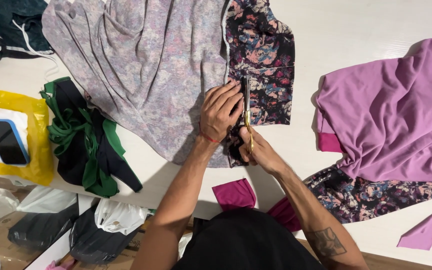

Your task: The person lays out a floral-patterned garment on a white table, retrieves gold-handled scissors from a sewing machine case, and cuts the garment's sleeve and side seam into separate pieces. The person also handles a pink fabric piece and a gray hoodie during the process.

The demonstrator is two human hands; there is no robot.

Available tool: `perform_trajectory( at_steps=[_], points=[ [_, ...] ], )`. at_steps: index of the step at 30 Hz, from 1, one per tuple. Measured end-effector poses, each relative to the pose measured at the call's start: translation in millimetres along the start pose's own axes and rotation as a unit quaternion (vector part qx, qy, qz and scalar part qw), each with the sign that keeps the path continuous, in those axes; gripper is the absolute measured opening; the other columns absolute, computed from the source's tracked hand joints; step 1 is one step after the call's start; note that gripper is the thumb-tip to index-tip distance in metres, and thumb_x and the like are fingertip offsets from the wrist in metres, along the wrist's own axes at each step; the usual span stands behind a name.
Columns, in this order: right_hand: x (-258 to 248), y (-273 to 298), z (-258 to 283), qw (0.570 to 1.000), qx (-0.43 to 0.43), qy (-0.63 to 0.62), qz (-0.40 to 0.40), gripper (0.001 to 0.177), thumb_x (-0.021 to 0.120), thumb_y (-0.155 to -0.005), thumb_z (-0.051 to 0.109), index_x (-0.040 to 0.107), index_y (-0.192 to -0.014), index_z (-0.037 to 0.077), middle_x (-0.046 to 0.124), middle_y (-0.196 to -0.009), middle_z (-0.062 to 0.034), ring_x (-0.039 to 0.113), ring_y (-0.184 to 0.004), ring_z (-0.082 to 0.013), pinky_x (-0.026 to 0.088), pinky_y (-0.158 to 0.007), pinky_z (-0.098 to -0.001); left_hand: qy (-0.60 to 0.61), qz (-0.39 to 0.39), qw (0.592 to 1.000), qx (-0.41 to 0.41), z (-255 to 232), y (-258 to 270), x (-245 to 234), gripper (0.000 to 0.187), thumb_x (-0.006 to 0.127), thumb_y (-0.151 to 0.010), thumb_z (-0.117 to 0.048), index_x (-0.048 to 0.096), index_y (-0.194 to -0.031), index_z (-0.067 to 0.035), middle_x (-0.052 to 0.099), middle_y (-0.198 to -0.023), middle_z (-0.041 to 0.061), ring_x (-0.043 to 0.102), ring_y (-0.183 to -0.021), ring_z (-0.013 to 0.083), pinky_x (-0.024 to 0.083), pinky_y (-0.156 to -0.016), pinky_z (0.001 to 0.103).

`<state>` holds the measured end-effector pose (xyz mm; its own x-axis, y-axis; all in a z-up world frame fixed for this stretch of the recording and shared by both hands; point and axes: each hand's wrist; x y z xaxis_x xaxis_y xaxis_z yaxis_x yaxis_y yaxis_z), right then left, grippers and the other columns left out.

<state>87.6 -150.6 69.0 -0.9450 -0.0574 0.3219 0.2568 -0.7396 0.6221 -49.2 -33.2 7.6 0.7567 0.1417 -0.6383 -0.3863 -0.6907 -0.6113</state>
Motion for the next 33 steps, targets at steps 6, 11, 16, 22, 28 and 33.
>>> perform_trajectory(
  at_steps=[6,11,16,22,28,33],
  points=[
    [-10,-15,-32,1.000,-0.003,-0.015,-0.011,0.047,0.040,-0.115,0.058,0.052,-0.125,0.014,0.050,-0.056,-0.0064,0.037,-0.037,-0.0122,0.027,-0.035,-0.0250,0.003,0.006,1.000,-0.006,-2,1,0,0.014,0.086,-0.094,-0.011,0.082,-0.106,-0.005,0.081,-0.118,0.012,0.075,-0.118,0.0271,0.061,-0.104,0.042],
    [-11,-16,-32,1.000,0.002,-0.027,-0.011,0.048,0.041,-0.114,0.061,0.051,-0.124,0.015,0.049,-0.057,-0.0046,0.034,-0.039,-0.0103,0.025,-0.037,-0.0250,-0.012,0.017,1.000,-0.005,-2,1,-2,0.012,0.086,-0.093,-0.012,0.082,-0.103,-0.006,0.081,-0.117,0.010,0.075,-0.117,0.0254,0.061,-0.105,0.041],
    [-16,-24,-49,0.999,-0.010,-0.030,-0.005,0.042,0.047,-0.114,0.057,0.051,-0.118,0.015,0.050,-0.054,-0.0050,0.034,-0.036,-0.0114,0.028,-0.035,-0.0250,-0.018,0.017,1.000,-0.006,-5,-2,-4,0.012,0.086,-0.093,-0.012,0.082,-0.102,-0.006,0.081,-0.116,0.010,0.075,-0.117,0.0254,0.061,-0.105,0.041],
    [-12,-23,-34,0.999,0.002,-0.036,-0.015,0.052,0.041,-0.113,0.064,0.051,-0.125,0.013,0.048,-0.055,-0.0039,0.033,-0.038,-0.0100,0.024,-0.036,-0.0250,-0.024,0.022,0.999,0.008,-2,2,-2,0.011,0.085,-0.093,-0.011,0.081,-0.103,-0.006,0.080,-0.118,0.010,0.074,-0.119,0.0256,0.060,-0.106,0.041],
    [-7,-23,-17,0.999,-0.018,-0.038,-0.017,0.044,0.047,-0.113,0.058,0.050,-0.111,0.014,0.048,-0.051,-0.0055,0.035,-0.031,-0.0130,0.030,-0.032,-0.0252,-0.026,0.023,0.999,0.009,0,3,-2,0.011,0.084,-0.094,-0.012,0.081,-0.103,-0.006,0.080,-0.118,0.010,0.074,-0.119,0.0259,0.060,-0.106,0.041],
    [-14,-31,-13,1.000,-0.016,-0.018,-0.014,0.044,0.050,-0.113,0.057,0.050,-0.108,0.013,0.049,-0.050,-0.0081,0.040,-0.030,-0.0168,0.032,-0.031,-0.0273,-0.019,0.032,0.999,0.009,-3,1,-6,0.011,0.083,-0.094,-0.010,0.081,-0.104,-0.004,0.079,-0.118,0.012,0.073,-0.120,0.0276,0.059,-0.107,0.043]
  ],
)
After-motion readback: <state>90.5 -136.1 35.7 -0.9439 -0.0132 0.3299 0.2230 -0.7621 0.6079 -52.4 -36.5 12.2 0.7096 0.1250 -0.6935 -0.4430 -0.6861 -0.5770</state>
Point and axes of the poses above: each hand's wrist, its own y-axis away from the middle knuckle, its own x-axis out of the palm, z = x × y
